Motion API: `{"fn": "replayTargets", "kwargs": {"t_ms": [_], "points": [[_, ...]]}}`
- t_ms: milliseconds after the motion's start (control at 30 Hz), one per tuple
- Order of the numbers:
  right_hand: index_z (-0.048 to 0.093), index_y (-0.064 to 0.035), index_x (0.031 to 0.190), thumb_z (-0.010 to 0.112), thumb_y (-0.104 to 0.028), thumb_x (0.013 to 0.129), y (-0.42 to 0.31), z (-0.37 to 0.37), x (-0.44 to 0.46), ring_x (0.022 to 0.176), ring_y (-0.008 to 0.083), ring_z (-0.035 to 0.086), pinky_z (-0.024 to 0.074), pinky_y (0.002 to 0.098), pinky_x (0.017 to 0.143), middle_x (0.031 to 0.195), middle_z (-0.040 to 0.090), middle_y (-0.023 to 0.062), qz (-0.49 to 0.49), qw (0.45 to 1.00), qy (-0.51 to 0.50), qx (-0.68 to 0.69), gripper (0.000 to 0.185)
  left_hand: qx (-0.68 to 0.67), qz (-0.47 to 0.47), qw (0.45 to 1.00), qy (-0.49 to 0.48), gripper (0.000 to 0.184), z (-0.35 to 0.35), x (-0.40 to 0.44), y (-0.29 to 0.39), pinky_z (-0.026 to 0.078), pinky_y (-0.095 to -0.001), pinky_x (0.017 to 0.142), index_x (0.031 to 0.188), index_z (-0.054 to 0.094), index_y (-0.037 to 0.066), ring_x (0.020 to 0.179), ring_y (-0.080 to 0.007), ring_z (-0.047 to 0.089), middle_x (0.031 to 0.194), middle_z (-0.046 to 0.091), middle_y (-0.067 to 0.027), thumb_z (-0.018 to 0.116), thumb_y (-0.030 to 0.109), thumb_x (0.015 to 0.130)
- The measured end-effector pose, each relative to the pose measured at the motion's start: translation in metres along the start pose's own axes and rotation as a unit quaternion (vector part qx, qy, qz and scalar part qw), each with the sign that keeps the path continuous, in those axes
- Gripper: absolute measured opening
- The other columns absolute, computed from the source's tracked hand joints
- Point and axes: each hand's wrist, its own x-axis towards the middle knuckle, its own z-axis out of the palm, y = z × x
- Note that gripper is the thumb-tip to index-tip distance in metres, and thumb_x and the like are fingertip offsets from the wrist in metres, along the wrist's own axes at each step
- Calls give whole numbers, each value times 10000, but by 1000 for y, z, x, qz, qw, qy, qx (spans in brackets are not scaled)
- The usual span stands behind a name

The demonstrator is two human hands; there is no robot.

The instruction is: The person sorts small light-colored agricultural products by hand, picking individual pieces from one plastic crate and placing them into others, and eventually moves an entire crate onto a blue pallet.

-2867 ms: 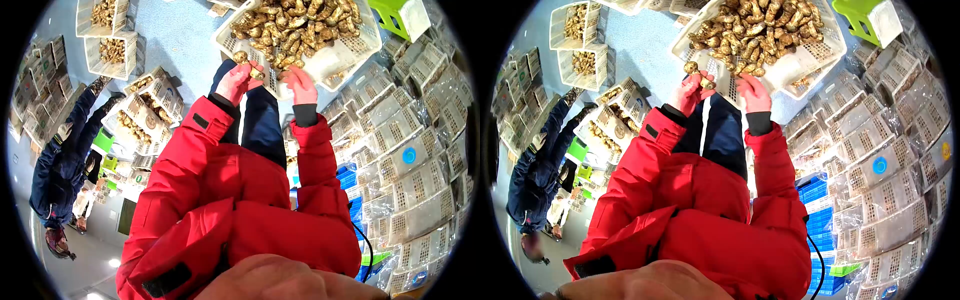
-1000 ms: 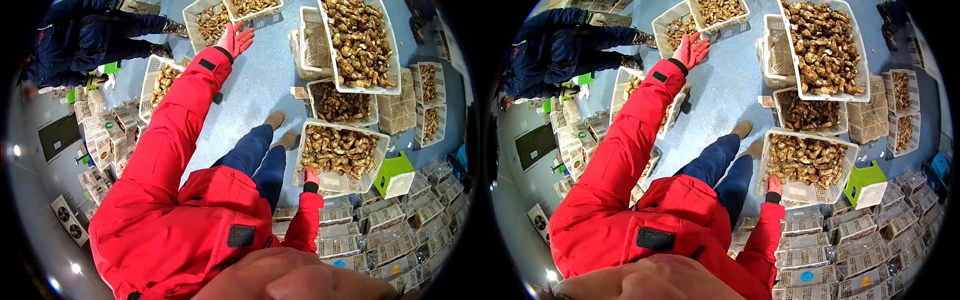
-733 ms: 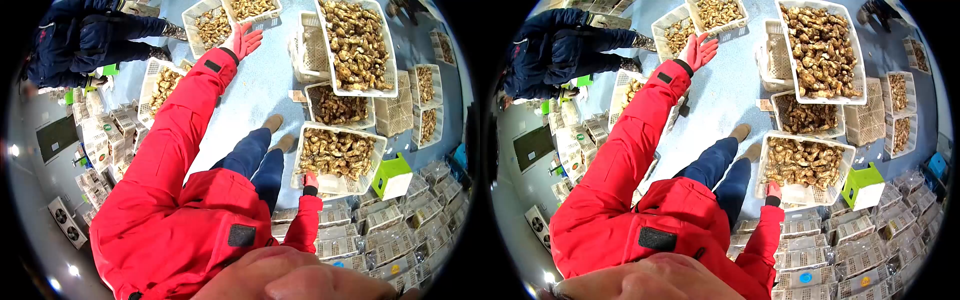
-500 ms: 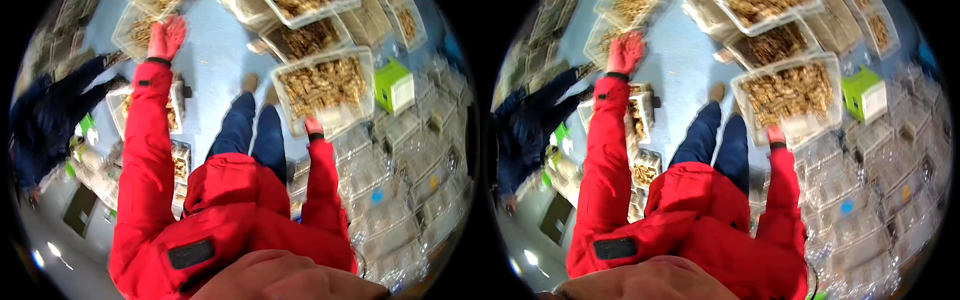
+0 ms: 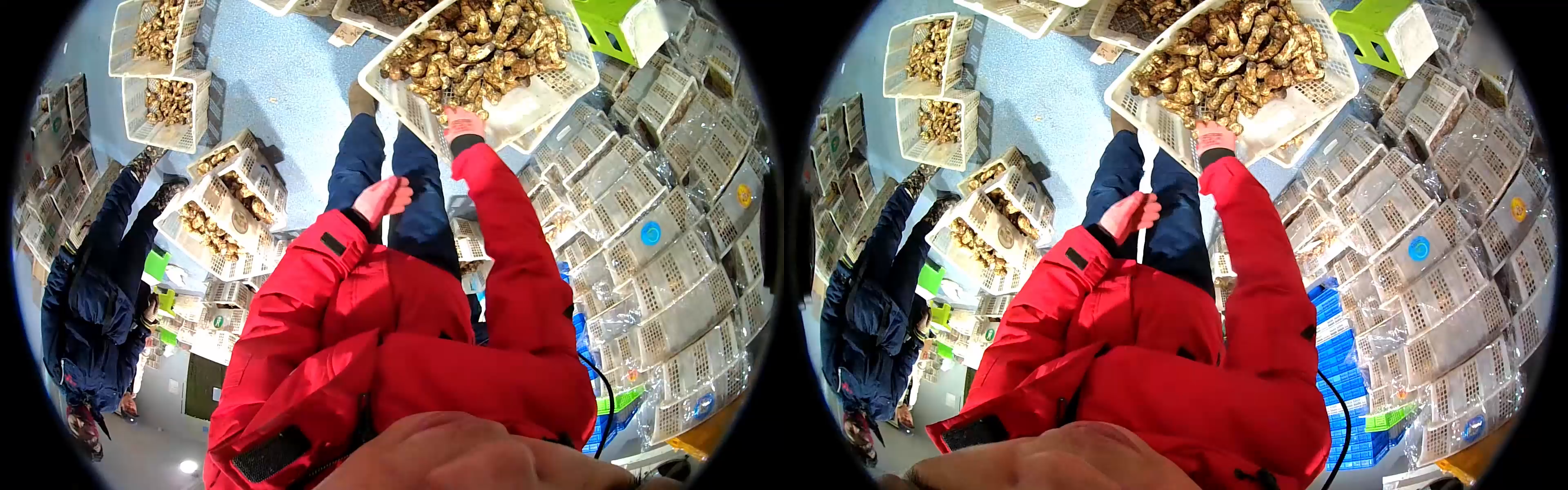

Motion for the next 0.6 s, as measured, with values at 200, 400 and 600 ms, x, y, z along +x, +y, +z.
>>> {"fn": "replayTargets", "kwargs": {"t_ms": [200, 400, 600], "points": [[557, -144, 842, 484, -239, 763, -4, 18, 23, 775, 231, 580, 456, 377, 616, 778, 579, 85, -61, 995, 80, -14, 143, 7, 32, 998, 50, 461, -22, 3, 2, 446, -291, 721, 1097, 466, 51, 836, -166, 559, 962, 571, -57, 513, 413, 815], [543, -46, 1070, 497, -98, 782, 87, 0, 3, 789, 221, 592, 458, 287, 685, 981, 593, 95, 70, 732, 163, 658, 296, 5, 38, 993, 109, 475, -24, -7, 9, 433, -323, 794, 1112, 478, 70, 888, -175, 552, 1014, 564, -55, 511, 433, 808], [467, 32, 1123, 417, -55, 804, 105, -10, -9, 810, 244, 558, 455, 340, 760, 870, 532, 76, 73, 488, 82, 866, 335, 33, 58, 995, 70, 410, 4, 1, 18, 427, -304, 806, 1153, 460, 59, 922, -171, 546, 1042, 559, -62, 451, 350, 864]]}}
